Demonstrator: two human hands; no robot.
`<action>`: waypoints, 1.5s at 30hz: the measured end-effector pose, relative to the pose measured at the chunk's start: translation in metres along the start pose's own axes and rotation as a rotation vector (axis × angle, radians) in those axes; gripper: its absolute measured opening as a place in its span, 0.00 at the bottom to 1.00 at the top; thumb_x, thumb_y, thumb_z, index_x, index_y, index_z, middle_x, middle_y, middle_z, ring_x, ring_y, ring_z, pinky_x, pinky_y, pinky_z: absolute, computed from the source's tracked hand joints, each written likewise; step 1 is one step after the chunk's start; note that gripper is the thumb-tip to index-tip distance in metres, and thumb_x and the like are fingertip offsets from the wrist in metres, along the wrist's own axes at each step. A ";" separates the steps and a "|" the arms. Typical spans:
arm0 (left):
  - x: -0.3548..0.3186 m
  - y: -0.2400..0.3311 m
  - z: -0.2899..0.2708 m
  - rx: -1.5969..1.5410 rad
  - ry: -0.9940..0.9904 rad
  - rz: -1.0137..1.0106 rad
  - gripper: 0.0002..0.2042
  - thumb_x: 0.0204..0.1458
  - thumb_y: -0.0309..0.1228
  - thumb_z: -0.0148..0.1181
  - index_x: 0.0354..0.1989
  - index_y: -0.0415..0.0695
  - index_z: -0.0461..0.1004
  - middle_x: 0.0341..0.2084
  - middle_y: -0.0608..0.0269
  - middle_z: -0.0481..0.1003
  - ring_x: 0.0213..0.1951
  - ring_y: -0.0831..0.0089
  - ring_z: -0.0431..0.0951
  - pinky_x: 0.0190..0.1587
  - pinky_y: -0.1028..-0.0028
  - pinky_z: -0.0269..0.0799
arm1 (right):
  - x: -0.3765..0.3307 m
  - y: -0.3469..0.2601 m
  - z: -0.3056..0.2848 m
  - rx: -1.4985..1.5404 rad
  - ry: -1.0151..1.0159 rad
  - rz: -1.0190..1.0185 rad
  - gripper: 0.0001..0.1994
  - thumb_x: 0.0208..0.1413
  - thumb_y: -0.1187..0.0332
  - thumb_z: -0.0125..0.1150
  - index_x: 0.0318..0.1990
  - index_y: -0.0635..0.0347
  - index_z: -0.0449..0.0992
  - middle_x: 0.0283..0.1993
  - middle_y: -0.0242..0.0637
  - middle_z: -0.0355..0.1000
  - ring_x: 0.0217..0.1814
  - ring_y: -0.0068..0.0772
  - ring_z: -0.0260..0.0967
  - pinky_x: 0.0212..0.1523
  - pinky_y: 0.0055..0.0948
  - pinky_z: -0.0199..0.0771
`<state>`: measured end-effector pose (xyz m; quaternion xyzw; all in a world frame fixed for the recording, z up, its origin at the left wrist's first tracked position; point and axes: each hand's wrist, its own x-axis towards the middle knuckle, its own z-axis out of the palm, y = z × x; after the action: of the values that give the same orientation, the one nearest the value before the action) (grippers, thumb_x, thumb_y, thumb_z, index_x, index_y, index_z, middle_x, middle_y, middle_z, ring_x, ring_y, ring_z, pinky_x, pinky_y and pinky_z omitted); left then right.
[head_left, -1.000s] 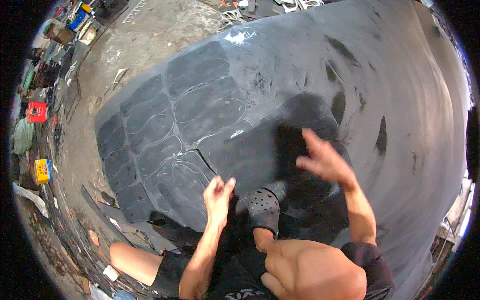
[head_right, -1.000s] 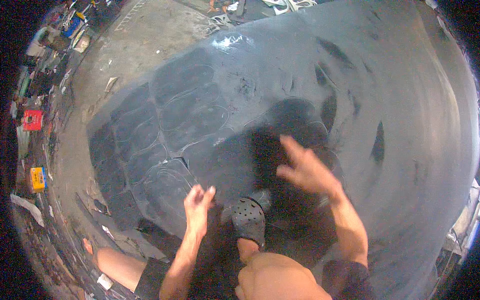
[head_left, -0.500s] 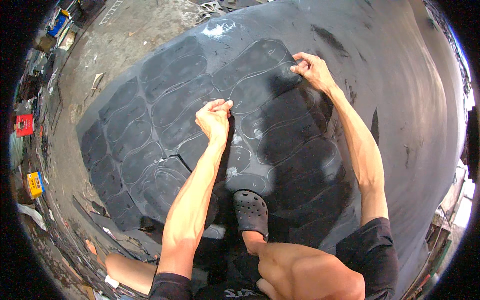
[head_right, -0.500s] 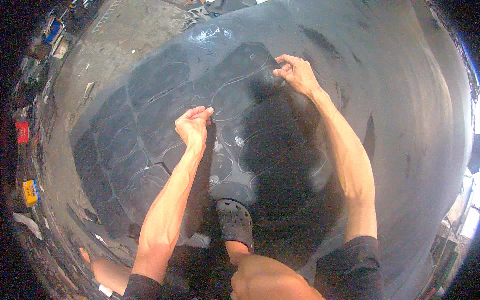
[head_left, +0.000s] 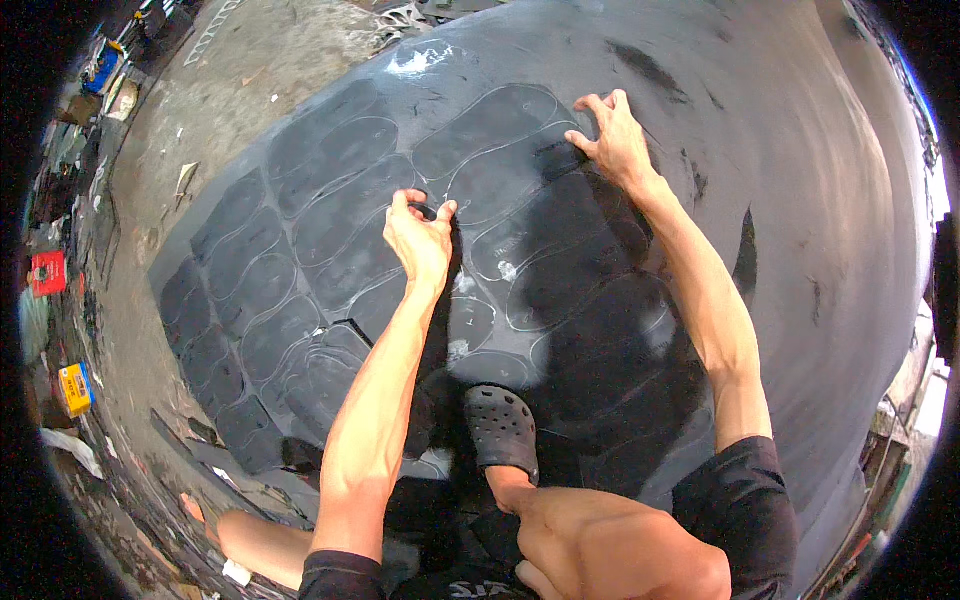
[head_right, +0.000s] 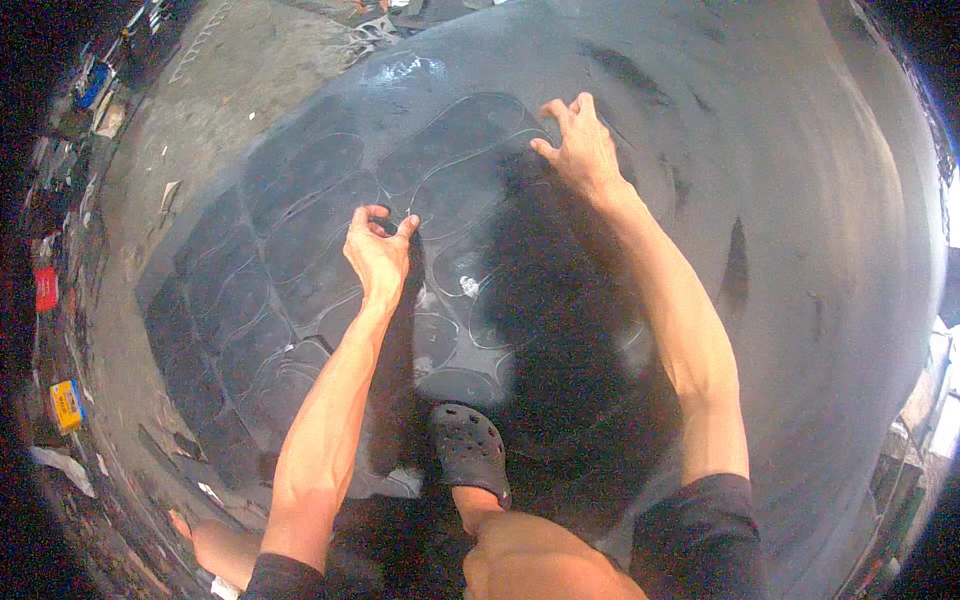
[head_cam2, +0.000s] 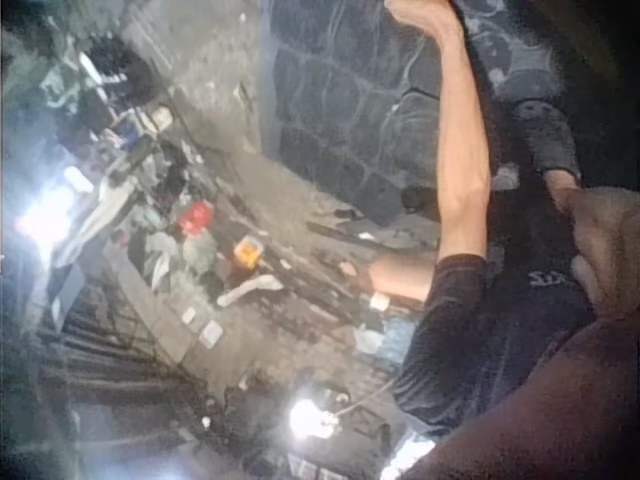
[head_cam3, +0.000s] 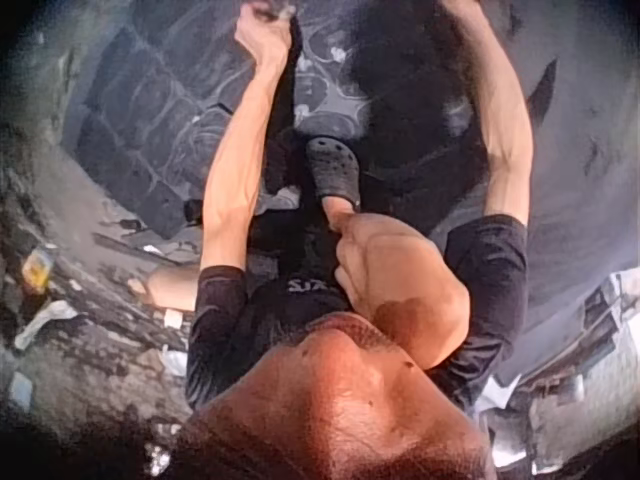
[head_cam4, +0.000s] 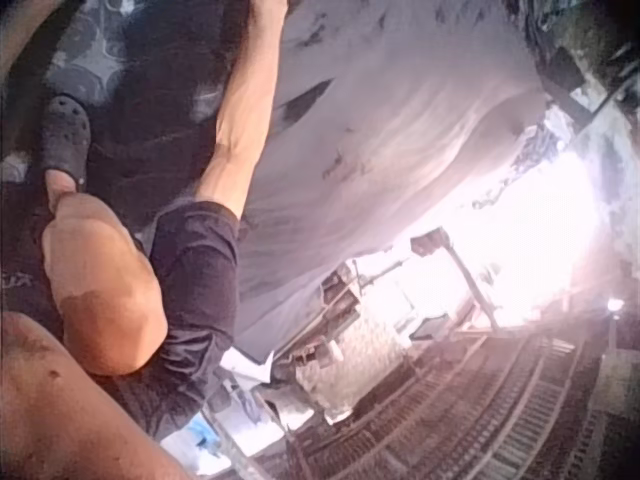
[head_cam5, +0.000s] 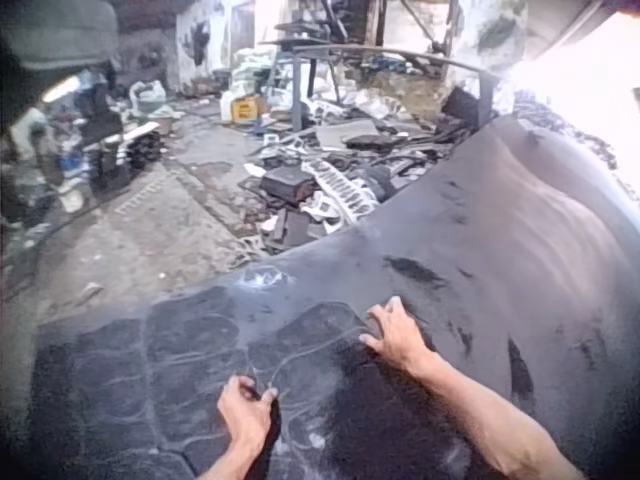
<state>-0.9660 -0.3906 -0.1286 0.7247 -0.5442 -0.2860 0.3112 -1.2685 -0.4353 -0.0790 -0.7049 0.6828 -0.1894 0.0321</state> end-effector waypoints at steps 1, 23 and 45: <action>-0.001 0.001 0.000 0.132 0.022 0.114 0.27 0.46 0.28 0.77 0.57 0.43 0.78 0.42 0.51 0.80 0.40 0.61 0.80 0.44 0.64 0.77 | 0.001 -0.003 0.000 -0.025 0.024 0.015 0.21 0.55 0.62 0.70 0.55 0.56 0.75 0.49 0.48 0.71 0.54 0.55 0.73 0.50 0.48 0.77; -0.183 -0.187 -0.222 0.415 0.224 -0.293 0.41 0.46 0.27 0.66 0.73 0.39 0.59 0.67 0.36 0.62 0.69 0.40 0.61 0.72 0.52 0.55 | -0.084 -0.125 0.078 -0.139 -0.047 -0.036 0.35 0.71 0.50 0.47 0.76 0.65 0.53 0.81 0.53 0.48 0.84 0.53 0.41 0.79 0.59 0.38; -0.225 -0.050 -0.325 -0.239 -0.333 0.000 0.31 0.42 0.33 0.80 0.58 0.41 0.79 0.52 0.57 0.79 0.55 0.63 0.77 0.61 0.65 0.68 | -0.182 -0.289 -0.051 0.617 -0.790 -0.940 0.25 0.58 0.71 0.58 0.64 0.48 0.72 0.46 0.39 0.76 0.59 0.44 0.74 0.57 0.51 0.74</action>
<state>-0.7457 -0.1169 0.0593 0.6255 -0.5503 -0.4644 0.3005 -1.0091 -0.2285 0.0155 -0.9011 0.1564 -0.0980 0.3924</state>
